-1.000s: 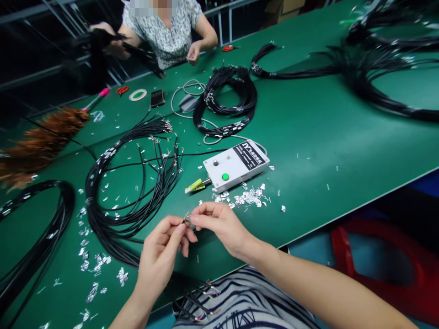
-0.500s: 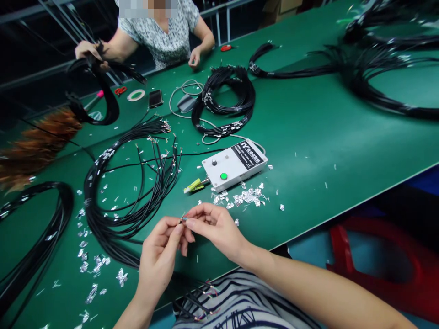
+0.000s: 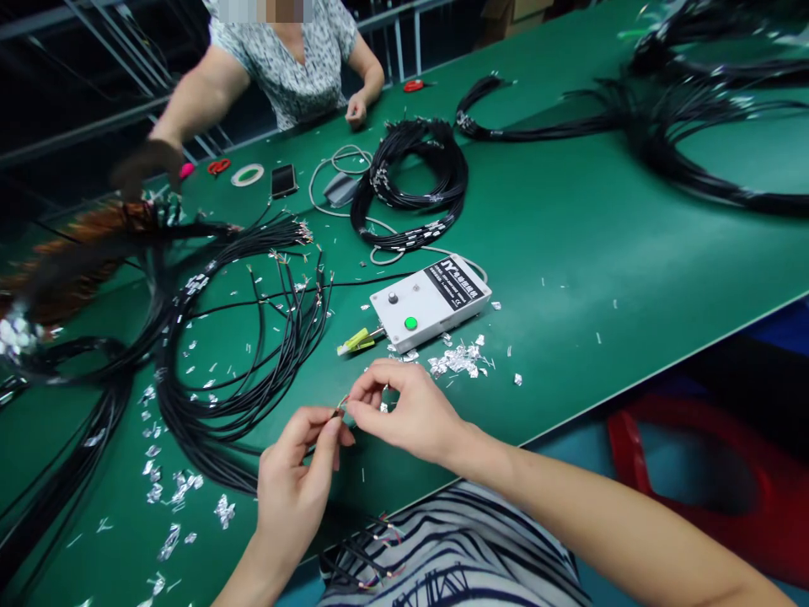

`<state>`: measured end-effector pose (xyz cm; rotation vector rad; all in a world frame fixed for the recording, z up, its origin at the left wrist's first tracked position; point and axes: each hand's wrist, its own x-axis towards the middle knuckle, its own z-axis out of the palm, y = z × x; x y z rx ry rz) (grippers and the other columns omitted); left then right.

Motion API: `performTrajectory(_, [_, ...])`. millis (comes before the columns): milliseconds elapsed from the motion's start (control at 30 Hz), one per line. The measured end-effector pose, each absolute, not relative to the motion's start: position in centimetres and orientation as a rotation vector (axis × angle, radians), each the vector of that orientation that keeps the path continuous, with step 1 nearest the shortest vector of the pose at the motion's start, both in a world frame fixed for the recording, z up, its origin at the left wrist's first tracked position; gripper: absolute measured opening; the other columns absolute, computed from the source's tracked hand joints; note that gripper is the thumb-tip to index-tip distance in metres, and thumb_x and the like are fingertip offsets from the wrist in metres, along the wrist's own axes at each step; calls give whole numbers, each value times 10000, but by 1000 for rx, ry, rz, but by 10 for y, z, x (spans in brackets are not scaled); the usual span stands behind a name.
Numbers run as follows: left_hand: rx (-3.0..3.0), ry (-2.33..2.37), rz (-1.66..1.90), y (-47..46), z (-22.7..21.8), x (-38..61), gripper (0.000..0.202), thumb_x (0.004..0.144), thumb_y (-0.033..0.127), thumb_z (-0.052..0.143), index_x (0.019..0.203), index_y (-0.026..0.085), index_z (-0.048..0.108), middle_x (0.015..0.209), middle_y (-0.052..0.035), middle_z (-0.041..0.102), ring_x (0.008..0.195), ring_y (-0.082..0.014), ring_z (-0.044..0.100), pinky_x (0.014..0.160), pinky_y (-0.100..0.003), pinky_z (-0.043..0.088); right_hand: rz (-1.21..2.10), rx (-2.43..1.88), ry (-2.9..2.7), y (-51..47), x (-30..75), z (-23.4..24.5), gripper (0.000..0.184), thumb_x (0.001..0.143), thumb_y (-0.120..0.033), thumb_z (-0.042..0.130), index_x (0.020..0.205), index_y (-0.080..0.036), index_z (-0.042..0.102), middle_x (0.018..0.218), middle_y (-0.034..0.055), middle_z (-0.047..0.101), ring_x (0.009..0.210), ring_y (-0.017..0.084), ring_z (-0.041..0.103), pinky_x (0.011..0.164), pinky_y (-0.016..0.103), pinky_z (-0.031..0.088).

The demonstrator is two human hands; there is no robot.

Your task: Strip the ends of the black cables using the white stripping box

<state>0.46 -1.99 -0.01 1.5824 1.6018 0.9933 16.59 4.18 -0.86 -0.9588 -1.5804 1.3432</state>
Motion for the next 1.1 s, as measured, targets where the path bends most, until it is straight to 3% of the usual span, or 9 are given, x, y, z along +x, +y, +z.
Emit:
performTrajectory(100, [1642,1638,999,-20,0,6,118,912,215,541,800,214,578,630,26,633,552,-118,603,542,-199,444,584,-900,-1910,40,168,-7,135,875,-184,602,762,-204,673,748,10,705,699,157,626,687,321,374])
performTrajectory(233, [1524,1623,979,-19,0,6,157,929,263,536,785,208,562,621,20,631,533,-115,588,504,-195,428,318,-809,-2098,35,168,-14,178,942,-186,546,823,-209,677,777,9,725,697,150,637,684,330,340])
performTrajectory(367, [1334,1564,1014,-19,-1,6,201,941,329,530,792,195,551,623,15,620,467,-96,513,458,-199,400,496,-837,-1997,31,166,-21,157,943,-200,563,826,-208,667,776,13,712,704,155,631,705,332,363])
performTrajectory(467, [1245,1521,1050,-18,0,8,199,937,339,537,808,187,546,622,15,615,456,-88,495,444,-195,394,918,-981,-1696,32,165,-22,95,890,-275,634,832,-205,660,773,18,676,651,146,583,668,310,418])
performTrajectory(633, [1200,1474,1069,-16,1,9,204,938,333,536,807,177,553,628,9,622,466,-85,505,461,-196,404,1592,-998,-1358,34,159,-21,200,812,-366,673,891,-183,685,714,0,636,612,124,529,555,246,409])
performTrajectory(967, [1183,1472,1059,-17,2,9,202,928,320,550,791,173,560,620,8,626,467,-84,507,463,-192,400,1501,-993,-1277,32,152,-15,121,780,-302,690,762,-187,657,728,3,640,624,125,533,582,261,407])
performTrajectory(1100, [1176,1470,1061,-16,1,9,200,927,321,553,792,174,559,626,12,624,466,-83,506,464,-194,400,1525,-973,-1241,32,152,-17,126,763,-295,707,810,-182,675,729,1,636,601,117,508,571,255,396])
